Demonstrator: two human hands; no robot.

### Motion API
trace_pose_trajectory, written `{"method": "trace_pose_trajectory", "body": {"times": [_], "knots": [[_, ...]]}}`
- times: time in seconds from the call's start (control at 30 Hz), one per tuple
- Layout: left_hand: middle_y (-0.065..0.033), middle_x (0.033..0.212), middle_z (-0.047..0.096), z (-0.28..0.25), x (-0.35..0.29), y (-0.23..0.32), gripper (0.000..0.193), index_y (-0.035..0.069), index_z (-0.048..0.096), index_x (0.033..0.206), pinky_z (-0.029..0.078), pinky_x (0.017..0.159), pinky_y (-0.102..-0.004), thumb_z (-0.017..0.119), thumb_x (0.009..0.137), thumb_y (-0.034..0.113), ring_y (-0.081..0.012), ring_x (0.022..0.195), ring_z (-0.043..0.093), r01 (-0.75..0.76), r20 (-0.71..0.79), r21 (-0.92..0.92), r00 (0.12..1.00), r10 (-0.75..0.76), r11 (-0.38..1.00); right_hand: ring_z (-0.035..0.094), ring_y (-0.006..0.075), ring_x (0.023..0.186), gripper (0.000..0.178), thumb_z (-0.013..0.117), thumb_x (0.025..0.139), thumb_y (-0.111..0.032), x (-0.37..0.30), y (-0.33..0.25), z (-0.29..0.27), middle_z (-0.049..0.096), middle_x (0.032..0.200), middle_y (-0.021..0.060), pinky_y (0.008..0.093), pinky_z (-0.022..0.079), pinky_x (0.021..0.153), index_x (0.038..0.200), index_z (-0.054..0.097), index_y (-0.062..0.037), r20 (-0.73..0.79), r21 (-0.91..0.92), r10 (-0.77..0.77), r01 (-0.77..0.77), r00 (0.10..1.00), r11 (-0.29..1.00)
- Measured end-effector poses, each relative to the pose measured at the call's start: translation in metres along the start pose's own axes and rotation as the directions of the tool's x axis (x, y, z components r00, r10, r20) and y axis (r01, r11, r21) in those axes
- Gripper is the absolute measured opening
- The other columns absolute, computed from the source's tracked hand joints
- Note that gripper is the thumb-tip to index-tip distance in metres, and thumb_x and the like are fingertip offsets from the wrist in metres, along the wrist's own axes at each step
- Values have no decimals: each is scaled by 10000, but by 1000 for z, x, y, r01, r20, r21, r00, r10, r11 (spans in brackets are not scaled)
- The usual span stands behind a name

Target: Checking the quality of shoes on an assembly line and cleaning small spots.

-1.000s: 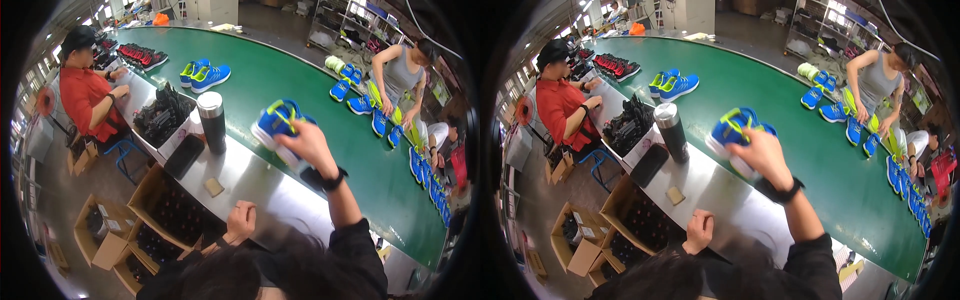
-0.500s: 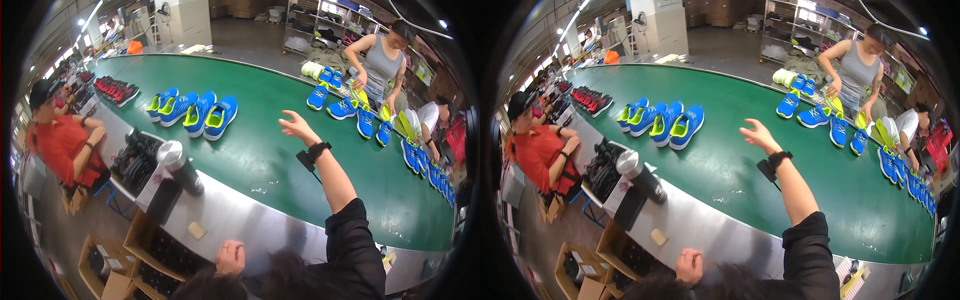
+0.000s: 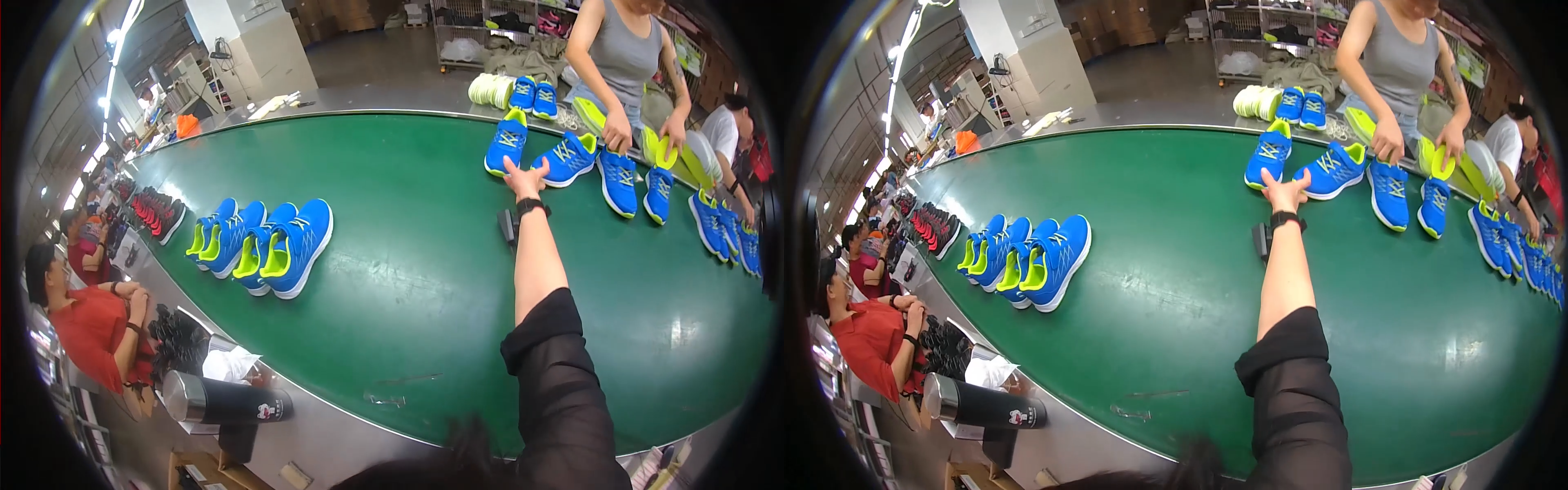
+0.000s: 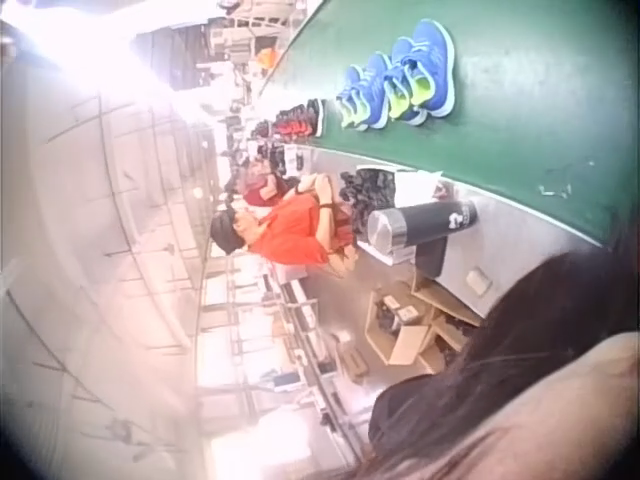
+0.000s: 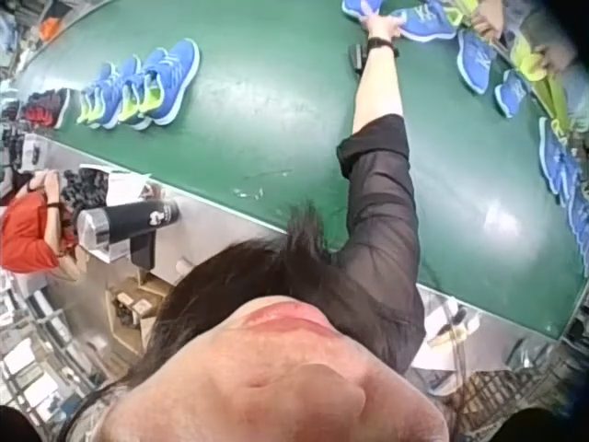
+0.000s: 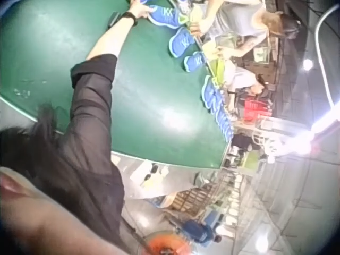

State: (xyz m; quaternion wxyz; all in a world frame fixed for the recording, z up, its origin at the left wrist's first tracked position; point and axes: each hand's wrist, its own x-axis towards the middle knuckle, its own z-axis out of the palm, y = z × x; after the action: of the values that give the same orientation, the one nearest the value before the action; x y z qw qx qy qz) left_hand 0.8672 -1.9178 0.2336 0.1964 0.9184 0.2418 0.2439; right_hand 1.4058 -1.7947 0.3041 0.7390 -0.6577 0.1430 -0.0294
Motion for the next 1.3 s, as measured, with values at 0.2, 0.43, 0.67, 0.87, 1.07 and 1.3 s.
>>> {"method": "trace_pose_trajectory", "body": {"times": [0.2, 0.43, 0.67, 0.87, 1.07, 1.3], "knots": [[-100, 871, 585, -39, -29, -42, 173, 102, 644, 927, 488, 701, -400, 703, 764, 118, -292, 784, 586, -42, -8, 26, 999, 42, 999, 624, 257, 809, 945, 842, 609, 38, 7, -10, -26, 502, 1188, 169, 340, 528, 521, 1355, 325, -226, 34, -36, 99, -98, 994, 995], [-98, 869, 570, -147, -108, -103, 192, 108, 642, 928, 486, 700, -403, 718, 755, 138, -292, 783, 580, -77, 18, -29, 997, 78, 997, 614, 166, 833, 670, 775, 751, -6, -108, -49, -244, 579, 1129, 71, 243, 432, 544, 1279, 409, -198, 630, -345, 377, -189, 679, 919], [-96, 927, 534, -202, -74, -27, 173, 118, 629, 940, 471, 758, -412, 681, 777, 138, -301, 838, 557, 266, 205, -278, 955, -214, 923, 669, 179, 735, 409, 753, 741, -70, -202, -133, -432, 710, 954, 69, 321, 494, 607, 1101, 568, -128, 573, -813, 612, 288, 545, 506], [-129, 988, 538, -209, -81, -19, 118, 109, 627, 927, 452, 813, -431, 626, 811, 83, -327, 903, 550, 128, 90, -115, 989, -118, 985, 462, 321, 1281, 298, 742, 742, -284, -303, -164, -342, 576, 1295, 139, 462, 382, 1016, 988, 660, -137, 966, -258, -2, 955, 260, -150], [-108, 1006, 521, -220, -76, -18, 112, 60, 642, 944, 464, 759, -372, 627, 834, 78, -255, 874, 566, -6, 54, -231, 998, 19, 973, 308, 446, 1359, 542, 755, 638, -419, -281, -80, -320, 359, 1445, 310, 616, 187, 1109, 1099, 710, -138, 906, -367, 69, 858, 417, -359], [-75, 985, 555, -270, -99, 6, 82, 36, 648, 946, 496, 690, -287, 594, 895, 72, -156, 788, 577, 425, 335, -582, 902, -272, 693, 512, 277, 1042, 154, 679, 652, -113, -312, -90, -320, 602, 1036, 79, 434, 354, 892, 795, 737, -104, 962, -274, -86, 901, 260, -336]]}}
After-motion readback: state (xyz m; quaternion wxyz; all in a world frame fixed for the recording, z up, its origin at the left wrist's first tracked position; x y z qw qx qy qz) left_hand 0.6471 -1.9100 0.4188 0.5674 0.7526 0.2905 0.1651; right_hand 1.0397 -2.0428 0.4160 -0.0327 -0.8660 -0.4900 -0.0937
